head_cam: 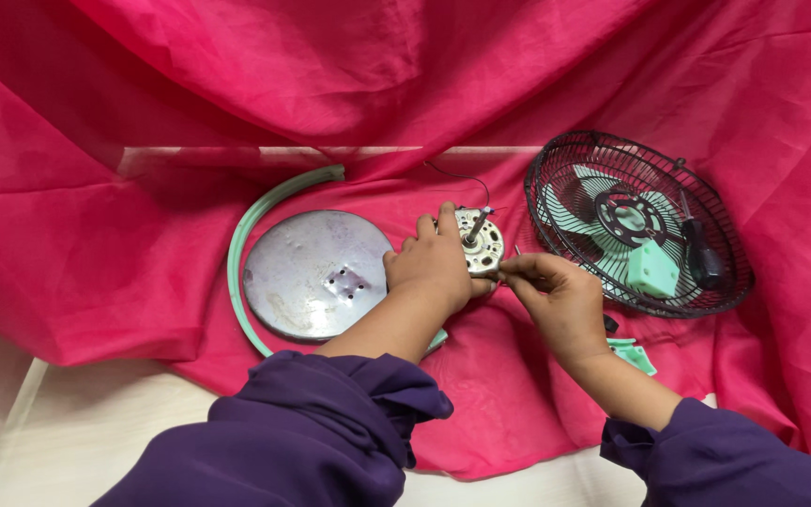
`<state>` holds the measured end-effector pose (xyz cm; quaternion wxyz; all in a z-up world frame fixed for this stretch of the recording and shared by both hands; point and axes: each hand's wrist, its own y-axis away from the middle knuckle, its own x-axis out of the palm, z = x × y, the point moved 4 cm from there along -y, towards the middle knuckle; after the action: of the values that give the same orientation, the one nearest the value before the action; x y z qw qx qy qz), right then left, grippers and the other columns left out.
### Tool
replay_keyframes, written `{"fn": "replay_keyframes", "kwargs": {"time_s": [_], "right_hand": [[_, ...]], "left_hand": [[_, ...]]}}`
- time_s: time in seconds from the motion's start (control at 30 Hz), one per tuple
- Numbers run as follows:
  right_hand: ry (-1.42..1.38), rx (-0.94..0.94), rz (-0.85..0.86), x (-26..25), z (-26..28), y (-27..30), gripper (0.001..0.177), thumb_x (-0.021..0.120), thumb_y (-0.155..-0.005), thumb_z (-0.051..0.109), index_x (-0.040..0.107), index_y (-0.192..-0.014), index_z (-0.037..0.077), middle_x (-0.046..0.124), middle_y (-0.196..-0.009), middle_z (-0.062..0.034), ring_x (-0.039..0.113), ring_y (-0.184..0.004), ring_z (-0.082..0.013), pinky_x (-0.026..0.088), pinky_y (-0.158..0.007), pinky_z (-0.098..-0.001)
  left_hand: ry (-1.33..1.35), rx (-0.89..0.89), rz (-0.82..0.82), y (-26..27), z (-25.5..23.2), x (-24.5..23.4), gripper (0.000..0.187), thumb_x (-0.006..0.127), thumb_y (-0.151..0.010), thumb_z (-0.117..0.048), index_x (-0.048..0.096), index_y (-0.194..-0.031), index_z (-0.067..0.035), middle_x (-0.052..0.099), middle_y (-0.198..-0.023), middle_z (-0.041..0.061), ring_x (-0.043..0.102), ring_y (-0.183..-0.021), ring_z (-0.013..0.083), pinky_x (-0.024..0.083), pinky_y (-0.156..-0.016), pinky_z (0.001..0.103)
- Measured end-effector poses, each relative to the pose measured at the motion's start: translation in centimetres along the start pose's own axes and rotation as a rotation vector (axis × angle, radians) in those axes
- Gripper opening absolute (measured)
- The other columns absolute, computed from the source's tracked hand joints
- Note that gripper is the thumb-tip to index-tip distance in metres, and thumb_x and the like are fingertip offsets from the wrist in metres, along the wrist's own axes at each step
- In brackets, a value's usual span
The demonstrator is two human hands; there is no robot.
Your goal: The person works on a disassembled electric fan motor, using a screwdriver to adjust internal components and wires. They manipulate the motor housing and wires while seated on a red cloth with other fan parts nearby.
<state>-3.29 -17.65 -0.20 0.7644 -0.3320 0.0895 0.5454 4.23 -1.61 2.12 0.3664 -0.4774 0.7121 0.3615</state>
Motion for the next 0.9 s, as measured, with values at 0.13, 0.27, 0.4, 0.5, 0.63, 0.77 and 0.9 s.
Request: {"fn": "replay_keyframes", "kwargs": {"time_s": [0.13, 0.27, 0.4, 0.5, 0.63, 0.77, 0.9], "right_hand": [[0.074, -0.156, 0.07, 0.0, 0.0, 0.0, 0.018, 0.074, -0.086, 0.001, 0.078, -0.103, 0.003, 0.073, -0.116, -0.0083, 0.074, -0.099, -0.0155, 0.061, -0.084, -0.0263], [0.179, -0.152, 0.176, -0.6, 0.3, 0.3, 0.025, 0.073, -0.088, 0.005, 0.077, -0.113, 0.007, 0.069, -0.125, -0.0094, 0.069, -0.11, -0.0205, 0.057, -0.089, -0.0322], [0.237, -0.1, 0.358, -1.7, 0.5, 2.7, 0.055, 0.07, -0.083, 0.011, 0.063, -0.138, 0.012, 0.06, -0.131, -0.0124, 0.062, -0.115, -0.0253, 0.053, -0.092, -0.0366], [0.391, -0.149, 0.233, -2.8, 0.1, 4.4, 0.059, 0.071, -0.085, 0.013, 0.056, -0.142, 0.006, 0.056, -0.137, -0.0177, 0.054, -0.125, -0.0338, 0.045, -0.104, -0.042], [0.529, -0.217, 0.233, -3.7, -1.6, 4.4, 0.054, 0.072, -0.088, 0.015, 0.057, -0.137, -0.001, 0.052, -0.142, -0.0238, 0.048, -0.131, -0.0409, 0.04, -0.106, -0.047], [0.508, -0.186, 0.29, -4.1, -2.9, 4.1, 0.036, 0.067, -0.088, 0.011, 0.067, -0.124, 0.005, 0.057, -0.14, -0.019, 0.053, -0.131, -0.0368, 0.044, -0.106, -0.0439], [0.499, -0.202, 0.344, -3.8, -2.7, 3.5, 0.036, 0.064, -0.088, 0.009, 0.067, -0.124, 0.004, 0.061, -0.135, -0.0178, 0.055, -0.129, -0.0362, 0.046, -0.106, -0.0436]], "left_hand": [[-0.014, -0.025, 0.007, 0.1, -0.3, -0.1, 0.131, 0.093, -0.064, -0.055, 0.012, -0.162, -0.024, 0.036, -0.156, 0.009, 0.05, -0.136, 0.0309, 0.043, -0.107, 0.052], [-0.027, -0.057, 0.051, -0.3, -0.7, 0.1, 0.129, 0.092, -0.067, -0.054, 0.01, -0.163, -0.025, 0.031, -0.161, 0.009, 0.043, -0.142, 0.0326, 0.04, -0.111, 0.054], [-0.113, -0.09, 0.077, -1.8, -2.0, 0.2, 0.122, 0.094, -0.07, -0.042, 0.015, -0.161, -0.021, 0.012, -0.171, 0.009, 0.024, -0.153, 0.0325, 0.03, -0.117, 0.059], [-0.09, -0.092, 0.017, -2.4, -2.8, 0.1, 0.115, 0.086, -0.075, -0.028, 0.012, -0.162, -0.017, 0.006, -0.172, 0.01, 0.021, -0.152, 0.0348, 0.03, -0.115, 0.061], [-0.009, -0.103, 0.099, -1.6, -2.7, 0.0, 0.126, 0.088, -0.07, -0.043, 0.008, -0.163, -0.014, 0.007, -0.172, 0.01, 0.019, -0.155, 0.033, 0.029, -0.12, 0.057], [-0.048, -0.073, 0.051, -0.6, -2.3, -0.3, 0.124, 0.085, -0.071, -0.046, 0.009, -0.163, -0.016, 0.008, -0.172, 0.008, 0.019, -0.154, 0.0342, 0.027, -0.12, 0.06], [-0.004, -0.053, 0.012, -0.6, -2.1, -0.2, 0.124, 0.087, -0.069, -0.042, 0.009, -0.162, -0.019, 0.008, -0.171, 0.007, 0.021, -0.153, 0.0341, 0.032, -0.117, 0.057]]}}
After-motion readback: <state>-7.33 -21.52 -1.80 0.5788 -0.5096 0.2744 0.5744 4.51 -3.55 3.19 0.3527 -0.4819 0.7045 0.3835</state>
